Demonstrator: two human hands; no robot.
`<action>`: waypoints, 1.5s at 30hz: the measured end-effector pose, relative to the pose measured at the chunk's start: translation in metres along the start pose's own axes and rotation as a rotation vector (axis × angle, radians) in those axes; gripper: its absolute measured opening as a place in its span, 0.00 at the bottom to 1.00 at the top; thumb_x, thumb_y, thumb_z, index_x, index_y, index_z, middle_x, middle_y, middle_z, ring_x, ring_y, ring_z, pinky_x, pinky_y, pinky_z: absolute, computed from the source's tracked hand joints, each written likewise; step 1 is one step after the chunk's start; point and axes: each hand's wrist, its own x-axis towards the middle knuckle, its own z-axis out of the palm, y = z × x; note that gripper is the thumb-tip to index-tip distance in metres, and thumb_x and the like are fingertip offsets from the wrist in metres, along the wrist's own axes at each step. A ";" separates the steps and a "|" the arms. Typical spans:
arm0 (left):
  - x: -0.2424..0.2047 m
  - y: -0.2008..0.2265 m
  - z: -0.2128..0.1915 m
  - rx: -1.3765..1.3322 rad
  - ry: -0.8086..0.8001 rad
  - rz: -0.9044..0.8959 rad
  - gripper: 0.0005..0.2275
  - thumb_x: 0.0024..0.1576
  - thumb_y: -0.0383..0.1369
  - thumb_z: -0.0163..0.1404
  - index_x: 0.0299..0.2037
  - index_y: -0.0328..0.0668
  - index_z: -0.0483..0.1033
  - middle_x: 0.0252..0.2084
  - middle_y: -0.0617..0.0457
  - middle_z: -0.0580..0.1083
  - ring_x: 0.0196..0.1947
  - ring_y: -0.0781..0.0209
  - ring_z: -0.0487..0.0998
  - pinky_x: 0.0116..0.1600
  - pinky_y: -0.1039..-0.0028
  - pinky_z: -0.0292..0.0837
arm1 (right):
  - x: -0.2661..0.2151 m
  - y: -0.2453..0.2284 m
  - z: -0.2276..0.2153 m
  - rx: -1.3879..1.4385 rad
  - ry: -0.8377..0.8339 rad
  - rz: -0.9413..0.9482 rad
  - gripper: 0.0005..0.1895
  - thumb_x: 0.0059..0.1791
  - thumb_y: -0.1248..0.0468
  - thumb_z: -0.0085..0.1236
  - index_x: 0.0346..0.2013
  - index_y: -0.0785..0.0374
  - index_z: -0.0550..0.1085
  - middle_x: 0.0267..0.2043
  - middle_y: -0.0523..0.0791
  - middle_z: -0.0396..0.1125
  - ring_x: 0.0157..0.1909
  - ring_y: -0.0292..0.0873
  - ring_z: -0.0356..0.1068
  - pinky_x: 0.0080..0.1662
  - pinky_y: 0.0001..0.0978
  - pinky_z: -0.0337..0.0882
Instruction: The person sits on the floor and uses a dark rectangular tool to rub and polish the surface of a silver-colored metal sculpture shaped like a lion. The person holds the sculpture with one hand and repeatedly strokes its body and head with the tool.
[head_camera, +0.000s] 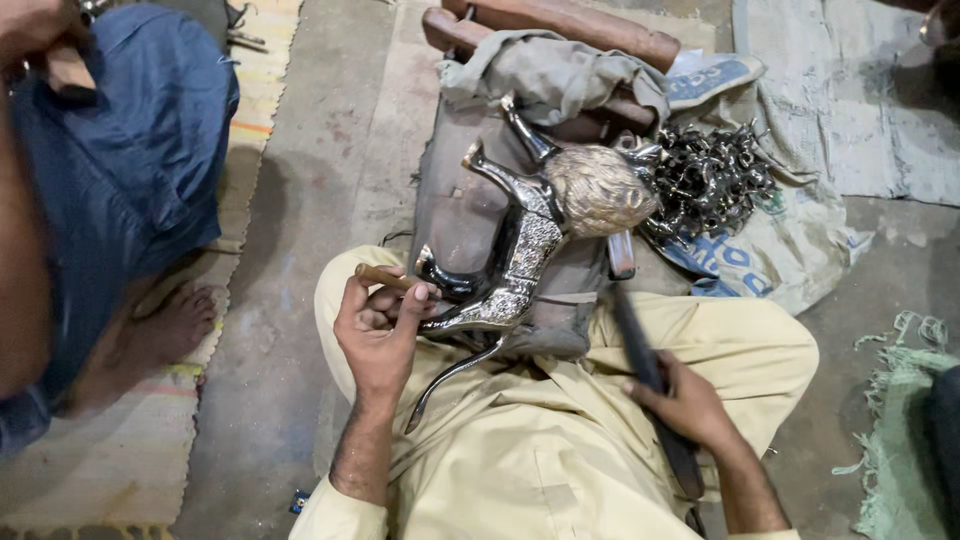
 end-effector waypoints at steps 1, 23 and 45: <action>0.003 -0.001 0.002 0.003 -0.013 -0.012 0.12 0.61 0.21 0.55 0.52 0.31 0.68 0.38 0.45 0.80 0.37 0.64 0.83 0.43 0.74 0.84 | -0.003 -0.005 0.002 -0.015 -0.021 -0.004 0.36 0.39 0.48 0.71 0.57 0.59 0.71 0.43 0.50 0.76 0.43 0.48 0.77 0.47 0.38 0.73; 0.036 -0.003 0.015 0.109 -0.155 -0.218 0.13 0.60 0.20 0.53 0.54 0.30 0.69 0.35 0.45 0.81 0.35 0.63 0.84 0.39 0.75 0.83 | 0.034 -0.028 0.011 0.174 -0.172 0.075 0.37 0.39 0.51 0.71 0.60 0.55 0.70 0.48 0.48 0.77 0.48 0.43 0.78 0.52 0.35 0.74; 0.098 0.033 0.088 0.647 -0.773 0.115 0.16 0.56 0.27 0.61 0.54 0.38 0.76 0.41 0.50 0.83 0.39 0.64 0.85 0.43 0.74 0.83 | 0.046 -0.015 0.028 1.501 -0.096 0.109 0.17 0.54 0.58 0.50 0.51 0.68 0.68 0.36 0.45 0.72 0.36 0.38 0.73 0.40 0.30 0.74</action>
